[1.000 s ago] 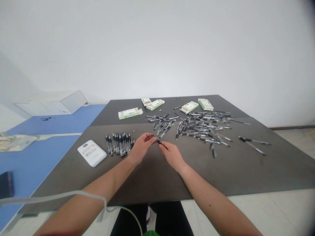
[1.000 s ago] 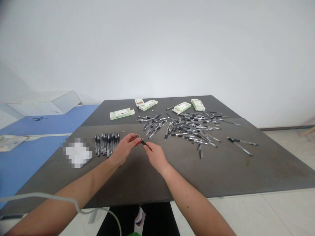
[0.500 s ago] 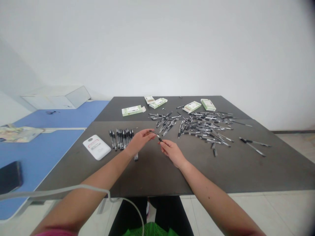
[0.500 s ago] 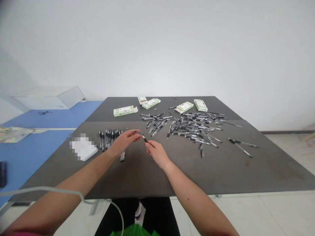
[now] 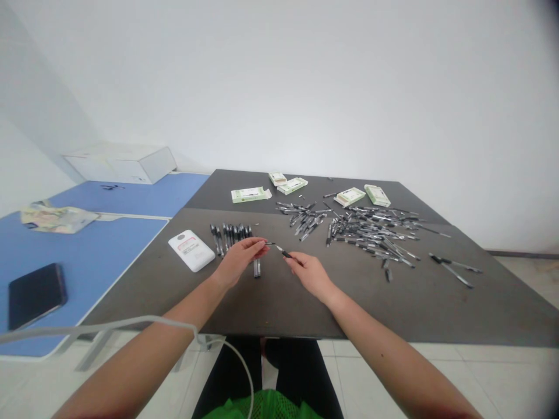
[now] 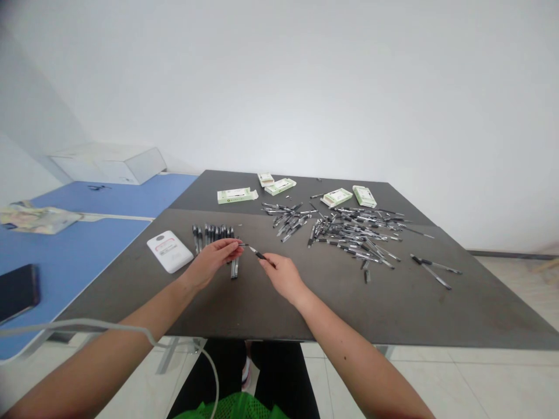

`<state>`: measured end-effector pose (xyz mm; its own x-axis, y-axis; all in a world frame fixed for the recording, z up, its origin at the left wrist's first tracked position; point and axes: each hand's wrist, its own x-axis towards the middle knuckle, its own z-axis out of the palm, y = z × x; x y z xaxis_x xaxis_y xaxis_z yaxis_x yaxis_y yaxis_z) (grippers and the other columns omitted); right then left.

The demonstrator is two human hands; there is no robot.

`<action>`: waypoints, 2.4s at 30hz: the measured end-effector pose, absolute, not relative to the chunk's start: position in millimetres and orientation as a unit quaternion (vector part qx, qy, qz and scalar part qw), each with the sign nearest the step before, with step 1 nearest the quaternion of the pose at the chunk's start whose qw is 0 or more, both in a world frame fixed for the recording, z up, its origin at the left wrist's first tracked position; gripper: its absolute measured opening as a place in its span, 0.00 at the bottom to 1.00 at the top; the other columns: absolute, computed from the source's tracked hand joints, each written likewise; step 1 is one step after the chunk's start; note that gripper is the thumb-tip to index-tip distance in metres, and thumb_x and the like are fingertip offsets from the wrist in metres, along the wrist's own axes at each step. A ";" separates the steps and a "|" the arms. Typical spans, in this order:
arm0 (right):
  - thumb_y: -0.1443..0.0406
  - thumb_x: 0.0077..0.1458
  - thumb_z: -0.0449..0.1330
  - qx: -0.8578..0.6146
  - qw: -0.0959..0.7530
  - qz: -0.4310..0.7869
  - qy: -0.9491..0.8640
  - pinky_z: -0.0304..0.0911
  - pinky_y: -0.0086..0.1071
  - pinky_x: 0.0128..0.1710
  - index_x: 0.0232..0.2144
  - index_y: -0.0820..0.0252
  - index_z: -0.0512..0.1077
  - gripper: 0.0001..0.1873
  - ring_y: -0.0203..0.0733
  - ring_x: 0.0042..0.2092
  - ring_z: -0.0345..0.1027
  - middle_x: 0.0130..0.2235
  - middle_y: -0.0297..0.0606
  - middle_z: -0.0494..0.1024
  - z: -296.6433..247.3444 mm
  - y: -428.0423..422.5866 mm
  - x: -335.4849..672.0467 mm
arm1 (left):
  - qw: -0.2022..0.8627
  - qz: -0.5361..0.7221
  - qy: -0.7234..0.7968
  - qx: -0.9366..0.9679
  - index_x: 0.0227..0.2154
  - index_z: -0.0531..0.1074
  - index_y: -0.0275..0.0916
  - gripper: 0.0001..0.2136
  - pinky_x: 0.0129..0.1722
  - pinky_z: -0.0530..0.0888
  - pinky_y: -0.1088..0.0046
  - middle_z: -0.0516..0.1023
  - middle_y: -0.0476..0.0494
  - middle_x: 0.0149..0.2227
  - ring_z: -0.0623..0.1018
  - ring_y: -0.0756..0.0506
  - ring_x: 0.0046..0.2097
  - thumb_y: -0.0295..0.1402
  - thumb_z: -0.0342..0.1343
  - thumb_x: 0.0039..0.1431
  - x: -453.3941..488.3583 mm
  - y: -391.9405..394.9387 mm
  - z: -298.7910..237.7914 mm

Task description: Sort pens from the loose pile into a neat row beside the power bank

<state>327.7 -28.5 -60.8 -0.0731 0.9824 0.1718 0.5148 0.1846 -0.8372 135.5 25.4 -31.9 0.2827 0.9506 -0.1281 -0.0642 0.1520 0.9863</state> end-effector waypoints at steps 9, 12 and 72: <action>0.60 0.59 0.50 -0.562 0.341 0.243 -0.714 0.53 0.27 0.29 0.30 0.57 0.74 0.15 0.38 0.29 0.64 0.25 0.32 0.73 -53.6 -38.0 326.1 | 0.603 0.382 0.432 0.551 0.35 0.76 0.36 0.16 0.44 0.71 0.68 0.80 0.43 0.34 0.77 0.47 0.36 0.41 0.62 0.46 134.7 18.3 -35.6; 0.61 0.59 0.50 -0.562 0.301 0.207 -0.742 0.55 0.29 0.33 0.35 0.55 0.75 0.14 0.40 0.34 0.68 0.32 0.36 0.77 -53.0 -39.0 327.1 | 0.553 0.332 0.440 0.624 0.35 0.77 0.38 0.15 0.42 0.71 0.69 0.80 0.45 0.31 0.78 0.45 0.36 0.42 0.60 0.47 134.2 20.0 -38.5; 0.64 0.52 0.52 -0.703 0.495 0.070 -0.505 0.61 0.38 0.41 0.40 0.63 0.71 0.14 0.43 0.37 0.67 0.37 0.43 0.75 -79.6 7.8 427.8 | 0.080 0.149 0.421 0.891 0.42 0.72 0.38 0.15 0.48 0.68 0.68 0.76 0.40 0.42 0.75 0.44 0.45 0.35 0.42 0.62 188.6 59.9 -40.6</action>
<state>427.8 7.8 -79.6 0.4807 0.7792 0.4022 0.6412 0.0006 -0.7674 188.6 59.9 -40.6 0.6016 0.7736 0.1989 0.7256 -0.6334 0.2687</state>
